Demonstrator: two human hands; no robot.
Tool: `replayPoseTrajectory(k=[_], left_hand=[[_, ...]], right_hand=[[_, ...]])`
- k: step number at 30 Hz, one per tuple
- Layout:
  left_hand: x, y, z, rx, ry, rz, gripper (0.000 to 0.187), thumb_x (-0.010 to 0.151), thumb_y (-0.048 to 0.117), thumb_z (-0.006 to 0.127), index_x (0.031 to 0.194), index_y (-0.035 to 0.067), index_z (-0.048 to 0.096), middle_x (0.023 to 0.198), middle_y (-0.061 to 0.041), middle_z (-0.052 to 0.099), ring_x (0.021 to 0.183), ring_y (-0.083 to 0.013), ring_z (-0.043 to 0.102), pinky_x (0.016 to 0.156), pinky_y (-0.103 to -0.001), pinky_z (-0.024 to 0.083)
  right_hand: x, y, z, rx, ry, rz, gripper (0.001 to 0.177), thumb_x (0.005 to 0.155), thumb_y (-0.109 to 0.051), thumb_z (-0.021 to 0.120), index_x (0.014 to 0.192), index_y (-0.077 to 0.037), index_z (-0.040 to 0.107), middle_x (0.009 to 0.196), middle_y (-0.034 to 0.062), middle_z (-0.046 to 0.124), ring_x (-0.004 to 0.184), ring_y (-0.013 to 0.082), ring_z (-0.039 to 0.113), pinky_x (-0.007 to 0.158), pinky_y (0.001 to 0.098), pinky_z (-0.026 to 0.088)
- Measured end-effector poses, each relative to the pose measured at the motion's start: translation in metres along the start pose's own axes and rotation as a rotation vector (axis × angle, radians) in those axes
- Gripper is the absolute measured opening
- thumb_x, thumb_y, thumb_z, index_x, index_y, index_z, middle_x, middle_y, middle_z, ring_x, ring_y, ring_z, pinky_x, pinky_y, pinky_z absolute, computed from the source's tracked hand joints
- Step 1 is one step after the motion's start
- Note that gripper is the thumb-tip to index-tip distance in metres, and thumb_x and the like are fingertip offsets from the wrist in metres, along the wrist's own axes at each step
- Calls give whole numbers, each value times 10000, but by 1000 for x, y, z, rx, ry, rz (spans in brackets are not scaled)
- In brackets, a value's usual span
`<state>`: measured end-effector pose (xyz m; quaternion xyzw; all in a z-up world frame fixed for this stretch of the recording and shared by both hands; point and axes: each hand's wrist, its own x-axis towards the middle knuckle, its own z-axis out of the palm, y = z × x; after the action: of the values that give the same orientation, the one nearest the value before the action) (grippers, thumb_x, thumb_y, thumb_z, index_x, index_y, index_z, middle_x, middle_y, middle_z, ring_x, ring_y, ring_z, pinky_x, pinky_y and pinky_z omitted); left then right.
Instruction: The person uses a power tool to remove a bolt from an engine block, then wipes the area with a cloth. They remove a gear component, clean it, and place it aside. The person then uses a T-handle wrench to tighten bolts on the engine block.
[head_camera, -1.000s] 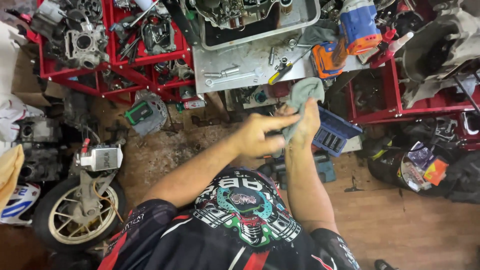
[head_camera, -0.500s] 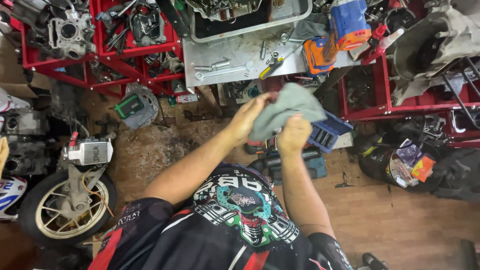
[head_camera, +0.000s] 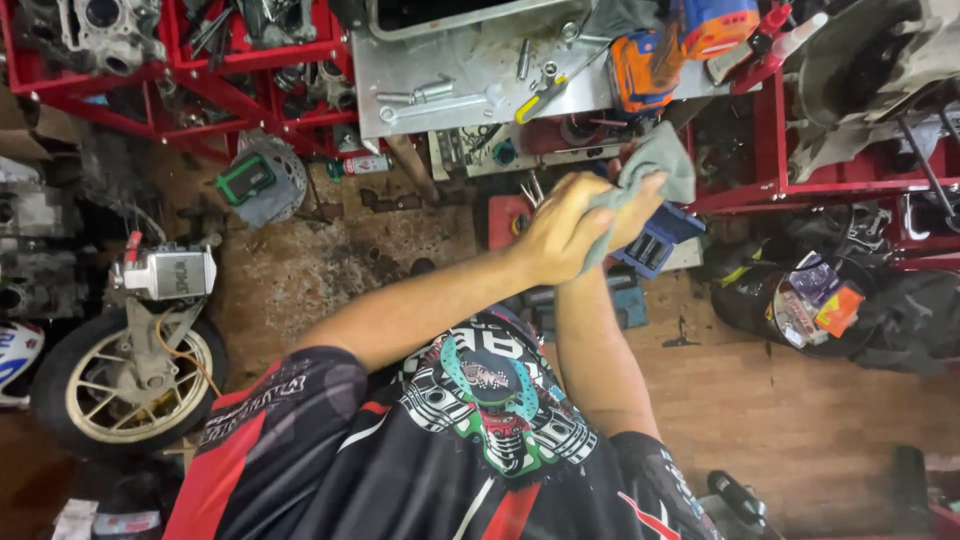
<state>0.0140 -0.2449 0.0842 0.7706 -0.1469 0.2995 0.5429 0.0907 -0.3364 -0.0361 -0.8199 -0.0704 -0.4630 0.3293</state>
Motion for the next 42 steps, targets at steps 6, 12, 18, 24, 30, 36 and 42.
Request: replayPoseTrajectory(k=[6,12,18,24,30,36,42], left_hand=[[27,24,-2,-101,28,-185,264,1071,375,465,973,164,590,739,-109,528,730,-380,605,680,-445,498],[28,-5,1,-273,50,-407,390,1045,414,500,770,157,600,595,-63,586,598,-169,539,595,-369,490],[13,-62,-1,-488,239,-579,332,1075,363,524,877,137,665,771,38,656,750,-120,586,748,-261,490],[0,-1,-2,-191,-66,-640,411,1025,463,578,1272,135,591,1039,-236,706,1082,-435,681,939,-534,541],[12,2,-32,-136,-178,-417,297,985,408,601,974,112,589,722,-161,663,729,-397,690,606,-451,535],[8,-58,-67,-370,-424,-341,357,988,276,645,735,54,528,576,-150,507,615,-149,496,546,-385,447],[18,-71,-79,-756,-288,-626,400,982,243,640,1322,33,670,1340,-179,668,1237,-232,573,1157,-449,391]], right_hand=[[-28,41,27,612,171,296,641,923,116,715,1503,71,447,1287,211,518,1174,324,643,900,425,690],[-39,33,45,-99,-56,90,402,1039,-119,654,1422,-21,578,1328,200,669,1226,305,649,1111,369,451],[-20,38,15,27,-255,72,405,1015,-104,630,1405,-8,583,1290,215,674,1206,338,648,1095,404,459],[-19,5,3,183,-503,53,410,987,-86,601,1386,7,588,1244,232,680,1183,378,647,1077,446,469],[-13,-17,-37,288,-729,46,419,958,-68,572,1366,22,593,1199,250,687,1159,418,646,1058,487,479],[26,-56,-83,358,-937,75,430,929,-50,544,1347,37,599,1153,267,693,1136,458,645,1039,529,489],[57,-128,-69,213,-617,10,387,995,-230,740,1274,19,640,1291,278,583,1214,466,577,1094,519,432]])
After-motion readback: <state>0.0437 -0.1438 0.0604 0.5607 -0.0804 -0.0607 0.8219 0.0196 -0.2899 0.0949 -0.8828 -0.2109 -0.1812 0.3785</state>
